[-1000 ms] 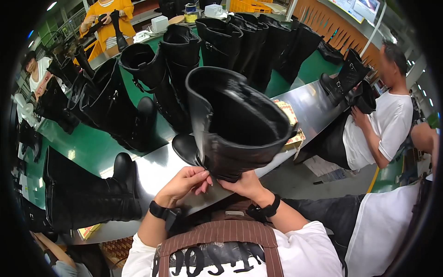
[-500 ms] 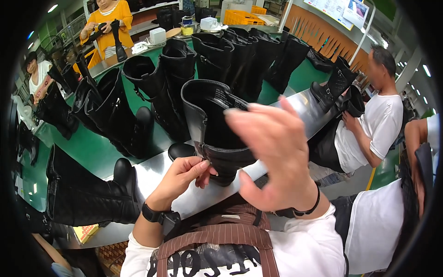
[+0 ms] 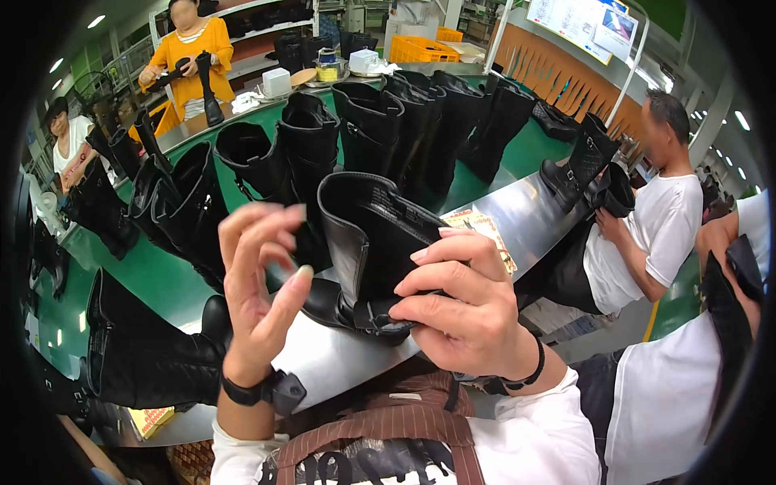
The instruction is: The recorder is inspecting and cleaning black boots on an assembly line.
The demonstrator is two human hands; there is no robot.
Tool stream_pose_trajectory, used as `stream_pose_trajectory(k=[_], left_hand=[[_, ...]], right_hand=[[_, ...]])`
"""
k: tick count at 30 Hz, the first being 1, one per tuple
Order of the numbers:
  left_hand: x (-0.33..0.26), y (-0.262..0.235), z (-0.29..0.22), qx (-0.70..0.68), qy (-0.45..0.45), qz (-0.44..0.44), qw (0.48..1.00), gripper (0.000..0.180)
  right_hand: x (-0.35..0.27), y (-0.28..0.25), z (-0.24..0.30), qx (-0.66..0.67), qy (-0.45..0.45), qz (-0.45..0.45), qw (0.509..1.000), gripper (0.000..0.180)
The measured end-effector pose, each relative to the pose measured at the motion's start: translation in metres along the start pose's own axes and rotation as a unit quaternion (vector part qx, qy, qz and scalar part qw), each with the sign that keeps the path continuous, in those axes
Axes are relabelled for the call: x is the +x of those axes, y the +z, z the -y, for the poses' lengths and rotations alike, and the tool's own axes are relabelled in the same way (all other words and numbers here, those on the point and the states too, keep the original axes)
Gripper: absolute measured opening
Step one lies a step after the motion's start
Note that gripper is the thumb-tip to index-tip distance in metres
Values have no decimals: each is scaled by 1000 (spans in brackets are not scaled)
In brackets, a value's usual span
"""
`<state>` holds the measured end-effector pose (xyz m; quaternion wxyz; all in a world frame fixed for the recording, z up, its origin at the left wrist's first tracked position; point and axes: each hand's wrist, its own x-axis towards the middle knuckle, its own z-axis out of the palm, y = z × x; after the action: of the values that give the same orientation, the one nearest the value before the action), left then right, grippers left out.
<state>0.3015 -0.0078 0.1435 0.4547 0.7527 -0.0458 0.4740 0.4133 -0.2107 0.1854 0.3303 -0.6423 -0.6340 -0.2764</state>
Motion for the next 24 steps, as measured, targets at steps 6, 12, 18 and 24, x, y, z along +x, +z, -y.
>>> stream_pose_trajectory(k=[6,12,18,24], left_hand=[[47,15,-5,132,73,166,975,6],[40,24,0,98,8,91,991,7],[31,31,-6,52,4,35,998,6],[24,32,-8,48,11,15,999,5]], right_hand=[[15,-12,6,63,42,54,996,19],[43,-16,10,154,284,63,944,12],[61,-7,5,2,241,191,952,20],[54,1,0,13,177,160,971,14]])
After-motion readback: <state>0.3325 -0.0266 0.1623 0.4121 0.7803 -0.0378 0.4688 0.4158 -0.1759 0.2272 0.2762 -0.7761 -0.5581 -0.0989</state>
